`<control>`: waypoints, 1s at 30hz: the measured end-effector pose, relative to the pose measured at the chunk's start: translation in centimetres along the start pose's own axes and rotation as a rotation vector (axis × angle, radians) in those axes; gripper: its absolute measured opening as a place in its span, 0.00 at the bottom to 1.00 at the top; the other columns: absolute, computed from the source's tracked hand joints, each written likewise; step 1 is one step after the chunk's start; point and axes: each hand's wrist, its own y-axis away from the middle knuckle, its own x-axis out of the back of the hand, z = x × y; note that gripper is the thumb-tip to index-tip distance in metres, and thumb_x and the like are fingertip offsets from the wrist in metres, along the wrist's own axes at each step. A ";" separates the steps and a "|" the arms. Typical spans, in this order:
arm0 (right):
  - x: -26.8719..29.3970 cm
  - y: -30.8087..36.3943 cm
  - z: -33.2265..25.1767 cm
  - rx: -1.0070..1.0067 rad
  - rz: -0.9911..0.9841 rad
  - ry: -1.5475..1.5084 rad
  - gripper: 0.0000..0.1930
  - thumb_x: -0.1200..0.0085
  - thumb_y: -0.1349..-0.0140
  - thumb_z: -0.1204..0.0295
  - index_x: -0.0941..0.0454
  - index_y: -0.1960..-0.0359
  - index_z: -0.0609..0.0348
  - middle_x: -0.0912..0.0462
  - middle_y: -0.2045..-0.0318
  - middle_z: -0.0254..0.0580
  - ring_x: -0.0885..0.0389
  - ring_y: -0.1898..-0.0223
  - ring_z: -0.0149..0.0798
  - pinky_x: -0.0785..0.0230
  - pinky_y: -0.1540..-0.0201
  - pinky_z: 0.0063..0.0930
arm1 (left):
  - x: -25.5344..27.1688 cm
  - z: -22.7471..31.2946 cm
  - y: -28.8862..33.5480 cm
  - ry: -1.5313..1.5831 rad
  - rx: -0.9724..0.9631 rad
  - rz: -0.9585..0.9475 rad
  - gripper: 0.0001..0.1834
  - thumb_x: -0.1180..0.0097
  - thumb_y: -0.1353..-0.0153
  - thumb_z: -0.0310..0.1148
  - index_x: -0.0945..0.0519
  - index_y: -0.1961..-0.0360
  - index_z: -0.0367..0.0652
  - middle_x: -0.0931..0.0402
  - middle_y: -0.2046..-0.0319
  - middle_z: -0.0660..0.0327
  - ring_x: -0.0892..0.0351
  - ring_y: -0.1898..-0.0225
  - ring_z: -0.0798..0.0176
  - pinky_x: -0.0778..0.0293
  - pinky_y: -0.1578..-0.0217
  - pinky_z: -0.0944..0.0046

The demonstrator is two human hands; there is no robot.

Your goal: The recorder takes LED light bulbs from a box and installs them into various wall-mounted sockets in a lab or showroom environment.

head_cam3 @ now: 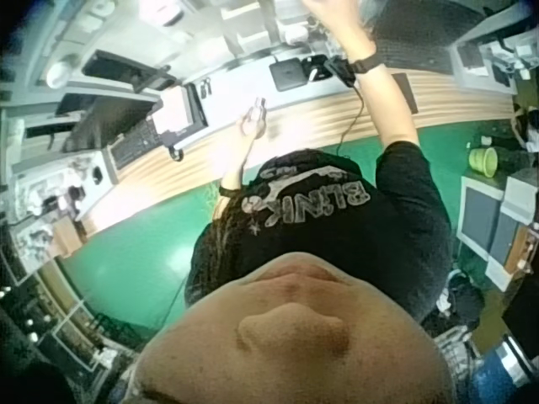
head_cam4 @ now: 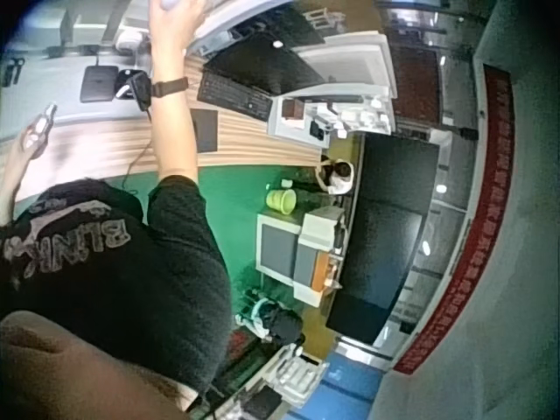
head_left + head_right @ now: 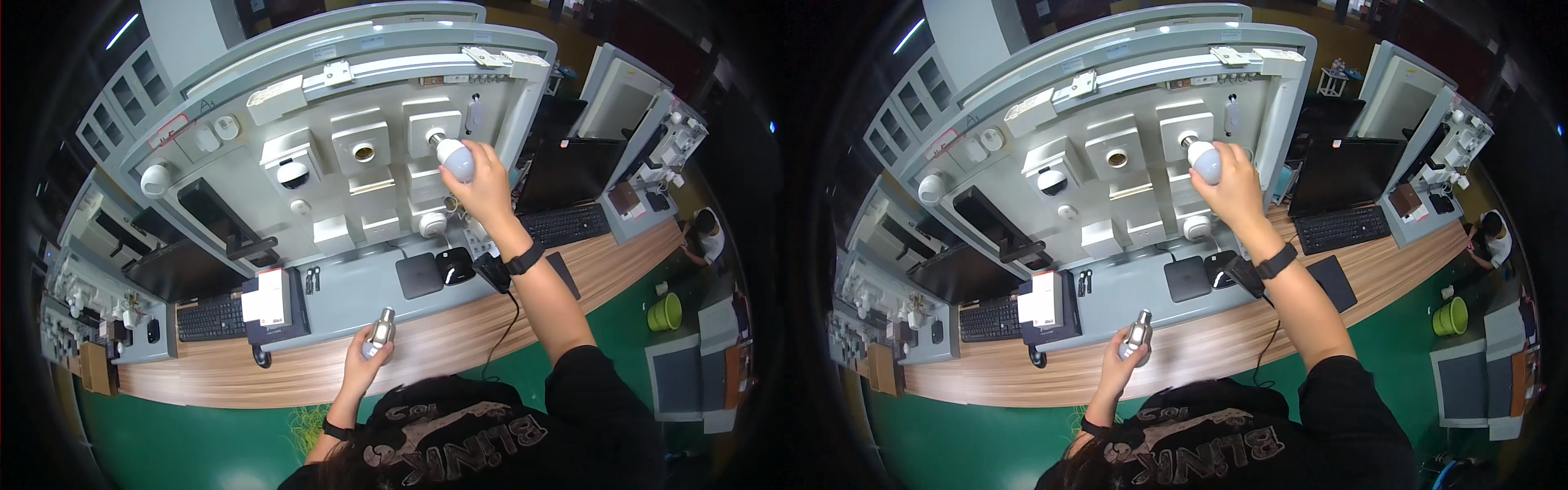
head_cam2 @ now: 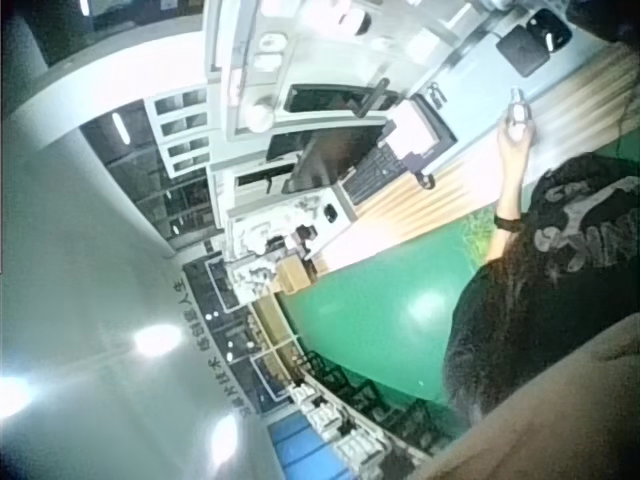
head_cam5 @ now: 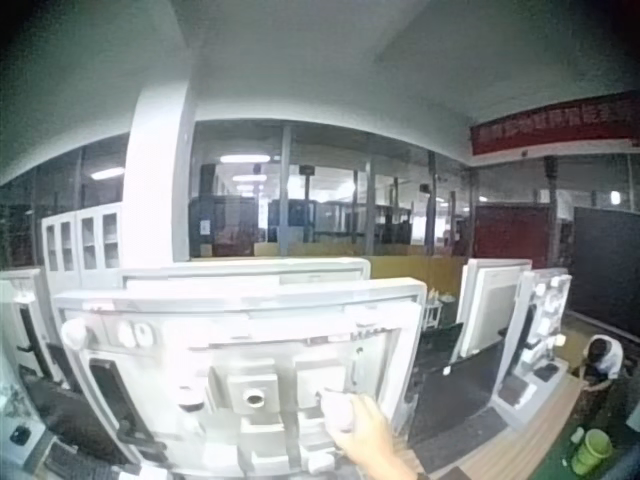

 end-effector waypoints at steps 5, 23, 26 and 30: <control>-1.2 -0.5 0.2 0.056 0.031 0.007 0.25 0.36 0.53 0.64 0.29 0.55 0.62 0.29 0.54 0.46 0.21 0.61 0.53 0.27 0.61 0.42 | -1.7 1.9 -1.7 0.059 0.020 0.025 0.28 0.35 0.47 0.34 0.30 0.47 0.35 0.25 0.56 0.57 0.27 0.55 0.66 0.31 0.54 0.68; -3.8 -0.9 -0.9 -0.137 0.150 -0.141 0.21 0.37 0.51 0.66 0.28 0.58 0.63 0.25 0.61 0.52 0.24 0.61 0.50 0.31 0.58 0.38 | 3.6 -2.3 -0.6 0.220 0.127 0.277 0.25 0.38 0.45 0.32 0.30 0.48 0.36 0.26 0.57 0.59 0.27 0.55 0.67 0.30 0.53 0.67; -4.3 -1.0 -1.5 -0.281 0.151 -0.179 0.21 0.38 0.49 0.63 0.27 0.58 0.63 0.22 0.67 0.52 0.22 0.63 0.49 0.30 0.61 0.38 | 4.2 -3.1 -0.5 0.301 0.152 0.290 0.24 0.38 0.44 0.32 0.30 0.48 0.37 0.26 0.58 0.59 0.26 0.56 0.67 0.30 0.54 0.68; -3.6 -1.0 -3.0 -0.442 0.148 -0.095 0.22 0.44 0.45 0.57 0.27 0.55 0.60 0.19 0.73 0.50 0.19 0.71 0.53 0.29 0.66 0.42 | 4.9 -3.7 -0.5 0.348 0.192 0.302 0.24 0.38 0.44 0.31 0.30 0.48 0.38 0.26 0.58 0.60 0.26 0.57 0.68 0.29 0.56 0.68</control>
